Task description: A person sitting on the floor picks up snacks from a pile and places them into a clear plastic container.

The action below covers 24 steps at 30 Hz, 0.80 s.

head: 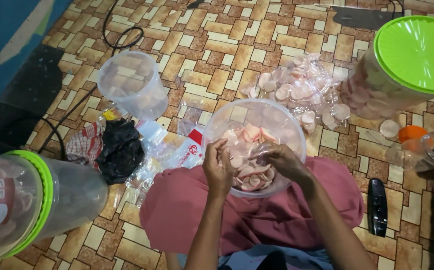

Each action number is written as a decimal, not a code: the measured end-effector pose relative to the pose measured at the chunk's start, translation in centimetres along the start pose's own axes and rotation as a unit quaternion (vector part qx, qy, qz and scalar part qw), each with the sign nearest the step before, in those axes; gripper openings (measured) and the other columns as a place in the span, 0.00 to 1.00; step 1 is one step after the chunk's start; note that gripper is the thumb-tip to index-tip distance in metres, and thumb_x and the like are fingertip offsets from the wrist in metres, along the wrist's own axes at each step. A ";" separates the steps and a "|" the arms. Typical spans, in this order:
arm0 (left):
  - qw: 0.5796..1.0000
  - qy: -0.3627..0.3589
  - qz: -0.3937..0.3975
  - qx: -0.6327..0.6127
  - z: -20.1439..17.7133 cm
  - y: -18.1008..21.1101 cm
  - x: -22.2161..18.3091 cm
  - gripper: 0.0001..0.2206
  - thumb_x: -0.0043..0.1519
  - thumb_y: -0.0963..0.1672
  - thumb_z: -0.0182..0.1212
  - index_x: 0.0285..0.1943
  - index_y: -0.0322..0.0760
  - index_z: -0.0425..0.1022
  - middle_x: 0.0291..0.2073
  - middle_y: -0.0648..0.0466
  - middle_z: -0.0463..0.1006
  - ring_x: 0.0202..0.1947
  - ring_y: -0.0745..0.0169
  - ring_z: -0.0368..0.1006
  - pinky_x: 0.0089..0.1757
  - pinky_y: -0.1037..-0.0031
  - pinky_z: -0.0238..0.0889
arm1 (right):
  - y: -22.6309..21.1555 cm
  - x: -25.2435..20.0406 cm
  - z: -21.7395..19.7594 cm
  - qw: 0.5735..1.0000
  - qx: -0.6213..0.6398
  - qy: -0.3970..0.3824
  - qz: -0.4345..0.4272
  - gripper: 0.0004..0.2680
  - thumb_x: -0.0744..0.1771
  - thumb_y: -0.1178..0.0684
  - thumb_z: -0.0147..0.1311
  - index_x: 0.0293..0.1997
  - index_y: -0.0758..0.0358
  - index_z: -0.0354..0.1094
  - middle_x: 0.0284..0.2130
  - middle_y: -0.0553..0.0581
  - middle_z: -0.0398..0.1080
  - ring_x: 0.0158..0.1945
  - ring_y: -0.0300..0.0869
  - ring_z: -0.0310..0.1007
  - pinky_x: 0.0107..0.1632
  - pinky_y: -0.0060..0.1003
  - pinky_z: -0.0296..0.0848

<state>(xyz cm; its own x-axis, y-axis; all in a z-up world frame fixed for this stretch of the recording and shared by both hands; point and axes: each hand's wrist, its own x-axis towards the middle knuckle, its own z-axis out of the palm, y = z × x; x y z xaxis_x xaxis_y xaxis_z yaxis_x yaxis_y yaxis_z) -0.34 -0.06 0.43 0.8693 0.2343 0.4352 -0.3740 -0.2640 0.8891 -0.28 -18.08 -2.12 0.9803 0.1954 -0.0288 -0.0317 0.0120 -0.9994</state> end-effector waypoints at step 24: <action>0.995 0.009 0.082 0.049 -0.4 1.3 0.8 0.06 0.56 0.40 0.57 0.40 0.34 0.74 0.38 0.51 0.70 0.39 0.55 0.71 0.40 0.69 0.67 | -1.9 0.0 0.7 0.997 0.073 0.007 0.020 0.04 0.62 0.61 0.55 0.30 0.72 0.73 0.21 0.58 0.72 0.25 0.36 0.68 0.35 0.28 0.70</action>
<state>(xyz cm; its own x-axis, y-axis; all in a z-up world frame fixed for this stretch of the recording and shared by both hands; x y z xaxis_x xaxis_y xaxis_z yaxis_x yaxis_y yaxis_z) -0.20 0.15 1.97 0.7925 0.1975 0.5770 -0.4767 -0.3894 0.7881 -0.36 -17.44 -0.19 0.9801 0.1858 -0.0700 -0.0983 0.1482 -0.9841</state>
